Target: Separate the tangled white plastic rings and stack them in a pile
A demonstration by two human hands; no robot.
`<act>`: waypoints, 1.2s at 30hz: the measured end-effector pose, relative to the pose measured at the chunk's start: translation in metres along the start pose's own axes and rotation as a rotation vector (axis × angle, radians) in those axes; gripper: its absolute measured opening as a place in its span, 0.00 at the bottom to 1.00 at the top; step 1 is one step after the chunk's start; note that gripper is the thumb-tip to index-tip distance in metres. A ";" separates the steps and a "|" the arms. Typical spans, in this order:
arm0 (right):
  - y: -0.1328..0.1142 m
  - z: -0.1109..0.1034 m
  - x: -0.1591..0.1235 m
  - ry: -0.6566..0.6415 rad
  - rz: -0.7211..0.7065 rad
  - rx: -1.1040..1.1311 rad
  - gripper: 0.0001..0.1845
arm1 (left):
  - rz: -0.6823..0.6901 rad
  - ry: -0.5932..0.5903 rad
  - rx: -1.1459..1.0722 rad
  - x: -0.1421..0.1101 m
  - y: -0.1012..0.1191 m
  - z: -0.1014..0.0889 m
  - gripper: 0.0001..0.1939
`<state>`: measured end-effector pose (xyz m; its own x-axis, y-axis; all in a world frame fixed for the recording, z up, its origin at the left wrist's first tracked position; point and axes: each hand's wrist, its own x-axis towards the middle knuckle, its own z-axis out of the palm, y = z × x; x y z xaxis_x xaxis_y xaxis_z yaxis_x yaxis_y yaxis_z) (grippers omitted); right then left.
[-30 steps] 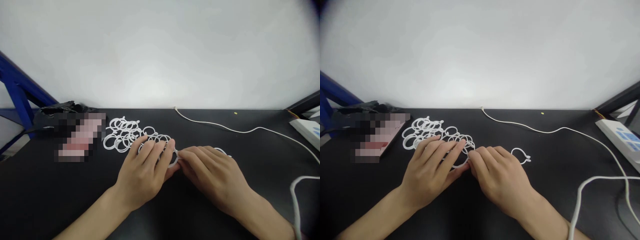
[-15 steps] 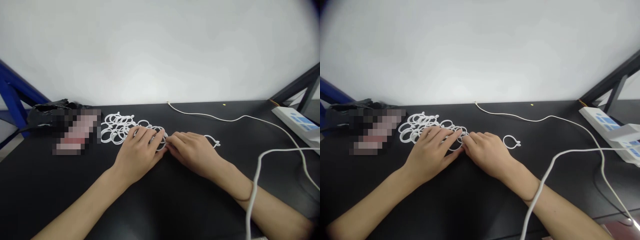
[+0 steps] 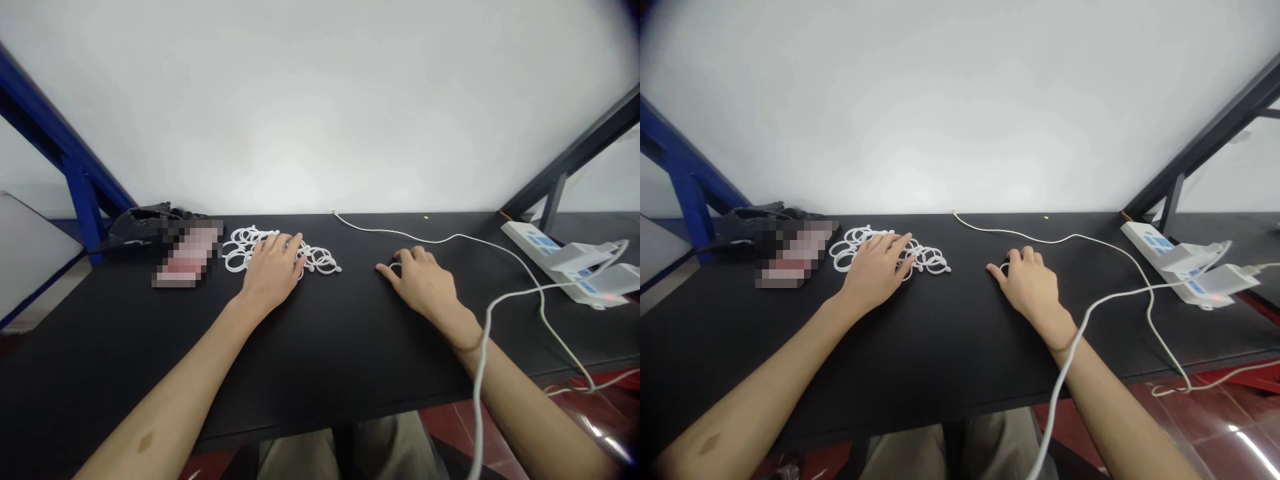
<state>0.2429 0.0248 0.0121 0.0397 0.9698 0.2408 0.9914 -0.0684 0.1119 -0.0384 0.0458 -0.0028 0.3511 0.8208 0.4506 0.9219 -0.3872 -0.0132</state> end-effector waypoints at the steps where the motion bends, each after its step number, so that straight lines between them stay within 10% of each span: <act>1: -0.002 0.003 -0.001 0.017 0.011 0.010 0.24 | -0.008 -0.008 -0.002 0.000 0.000 0.000 0.23; 36: -0.058 0.023 0.057 0.086 -0.259 0.347 0.12 | 0.015 0.041 -0.224 -0.006 0.022 -0.010 0.15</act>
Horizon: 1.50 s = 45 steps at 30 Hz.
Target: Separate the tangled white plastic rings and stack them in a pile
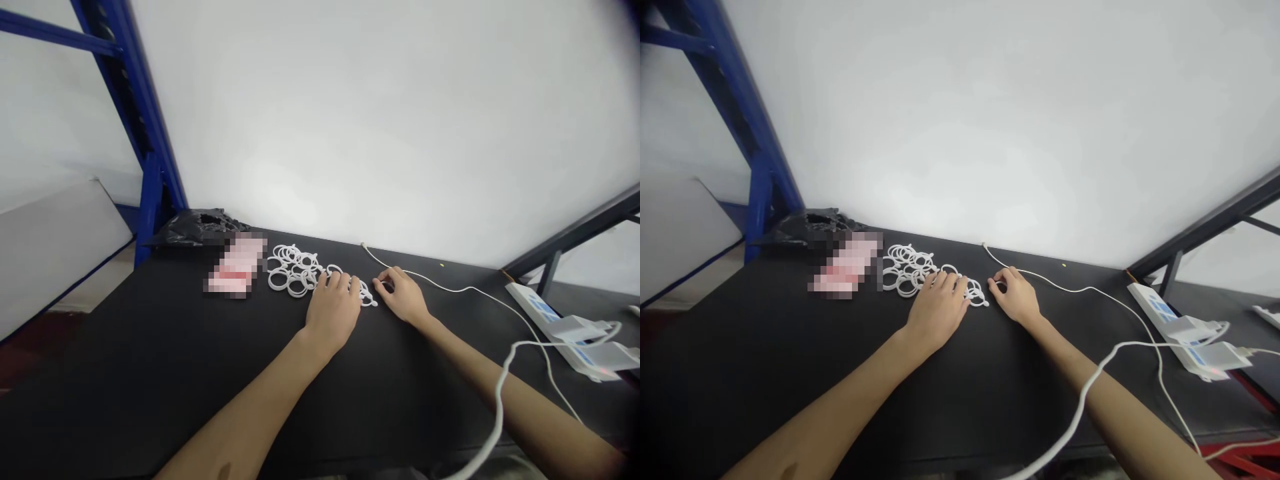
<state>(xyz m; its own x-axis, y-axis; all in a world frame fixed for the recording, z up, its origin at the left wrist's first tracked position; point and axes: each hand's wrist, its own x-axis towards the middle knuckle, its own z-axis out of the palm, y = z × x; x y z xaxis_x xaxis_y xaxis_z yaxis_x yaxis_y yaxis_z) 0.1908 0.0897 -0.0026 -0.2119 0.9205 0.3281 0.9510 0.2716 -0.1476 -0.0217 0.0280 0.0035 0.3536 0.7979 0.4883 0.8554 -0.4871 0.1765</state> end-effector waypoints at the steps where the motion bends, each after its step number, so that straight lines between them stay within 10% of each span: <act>1: 0.000 0.000 0.000 0.000 -0.003 -0.002 0.12 | 0.005 0.003 -0.003 0.000 0.000 0.000 0.14; 22: -0.012 -0.017 -0.019 -0.230 -0.113 -0.140 0.11 | 0.021 0.015 -0.048 -0.005 0.001 0.004 0.14; 30: -0.015 -0.001 -0.017 0.022 -0.076 0.201 0.15 | -0.025 -0.004 -0.010 0.006 -0.006 0.013 0.17; 37: -0.007 0.001 -0.027 -0.013 -0.271 0.373 0.23 | -0.063 -0.036 0.021 0.005 -0.012 0.017 0.19; 45: -0.004 -0.001 -0.031 0.019 -0.181 0.488 0.19 | 0.056 0.081 0.019 0.007 0.010 0.012 0.17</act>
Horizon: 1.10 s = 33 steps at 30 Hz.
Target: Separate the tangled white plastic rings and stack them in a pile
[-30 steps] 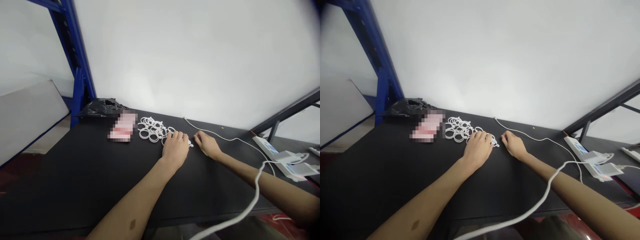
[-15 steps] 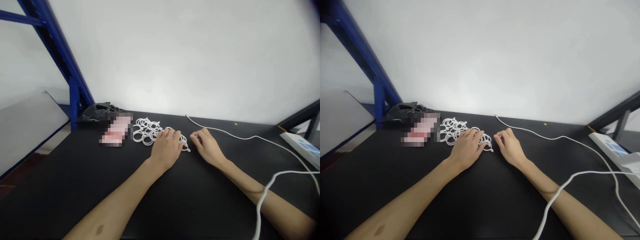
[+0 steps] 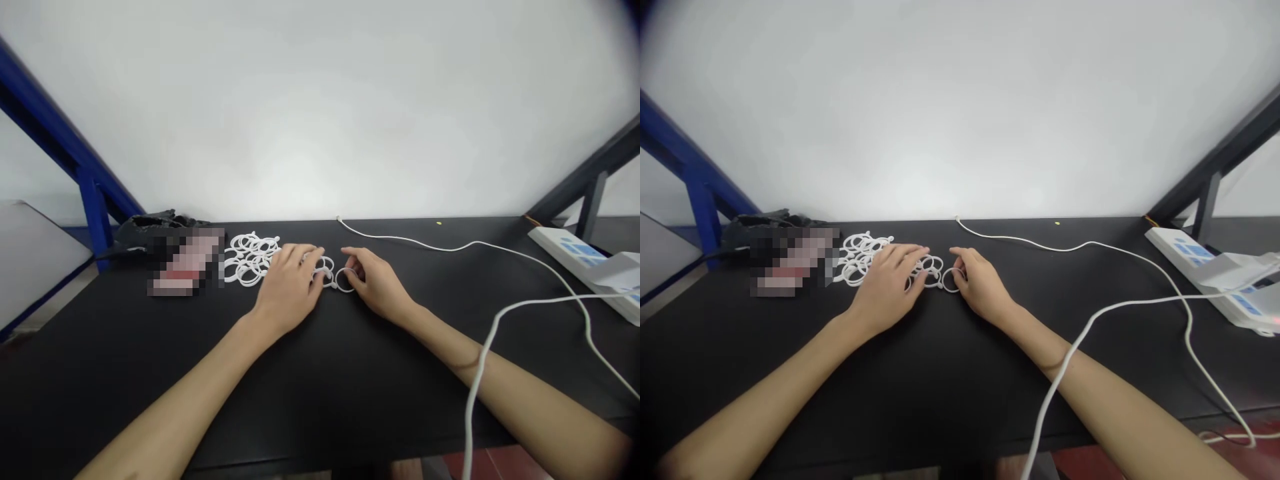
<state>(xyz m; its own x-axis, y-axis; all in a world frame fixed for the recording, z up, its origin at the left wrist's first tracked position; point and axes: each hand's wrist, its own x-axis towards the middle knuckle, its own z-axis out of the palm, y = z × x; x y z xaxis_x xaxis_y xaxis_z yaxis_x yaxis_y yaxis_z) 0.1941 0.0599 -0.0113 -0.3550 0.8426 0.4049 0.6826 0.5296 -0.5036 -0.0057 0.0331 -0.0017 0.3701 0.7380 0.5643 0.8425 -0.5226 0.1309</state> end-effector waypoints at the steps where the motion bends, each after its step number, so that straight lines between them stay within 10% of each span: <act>1: 0.000 -0.001 0.000 -0.002 0.004 0.034 0.18 | 0.071 0.004 -0.020 0.000 0.006 0.000 0.16; 9: -0.003 -0.008 -0.006 -0.094 0.093 0.249 0.17 | 0.400 0.024 -0.067 -0.005 0.014 0.008 0.09; 29: -0.023 -0.009 -0.015 0.071 -0.047 0.337 0.07 | 0.119 0.035 -0.308 -0.005 -0.005 -0.007 0.05; 33: -0.025 -0.010 -0.017 0.046 -0.158 0.230 0.04 | 0.091 -0.004 -0.279 -0.007 -0.006 -0.004 0.20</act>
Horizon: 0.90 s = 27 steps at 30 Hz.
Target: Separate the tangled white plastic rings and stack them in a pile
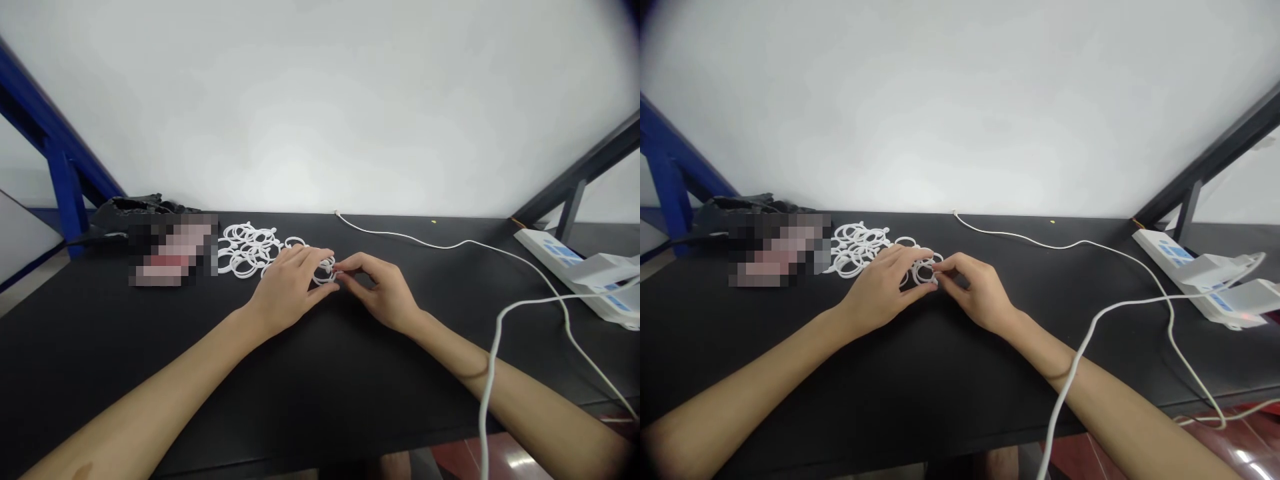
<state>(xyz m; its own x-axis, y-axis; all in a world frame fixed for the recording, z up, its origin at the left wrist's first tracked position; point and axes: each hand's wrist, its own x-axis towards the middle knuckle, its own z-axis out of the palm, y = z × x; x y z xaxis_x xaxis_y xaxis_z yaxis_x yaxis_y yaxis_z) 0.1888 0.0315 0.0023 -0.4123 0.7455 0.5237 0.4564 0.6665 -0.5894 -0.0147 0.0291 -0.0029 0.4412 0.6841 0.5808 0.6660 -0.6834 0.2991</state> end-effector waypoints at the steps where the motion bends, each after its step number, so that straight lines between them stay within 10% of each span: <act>1: 0.000 0.000 0.000 -0.013 -0.027 -0.011 0.04 | -0.005 0.001 0.017 0.000 0.000 0.000 0.22; 27: -0.003 0.000 0.000 -0.036 0.085 -0.006 0.04 | 0.099 -0.031 0.062 0.001 0.000 -0.001 0.14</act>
<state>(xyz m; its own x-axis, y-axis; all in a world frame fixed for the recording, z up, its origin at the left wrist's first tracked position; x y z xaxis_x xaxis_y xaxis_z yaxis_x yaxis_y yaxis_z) 0.1872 0.0293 0.0038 -0.4001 0.7989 0.4491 0.4960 0.6008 -0.6269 -0.0151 0.0292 -0.0012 0.5246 0.6222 0.5811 0.6538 -0.7316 0.1931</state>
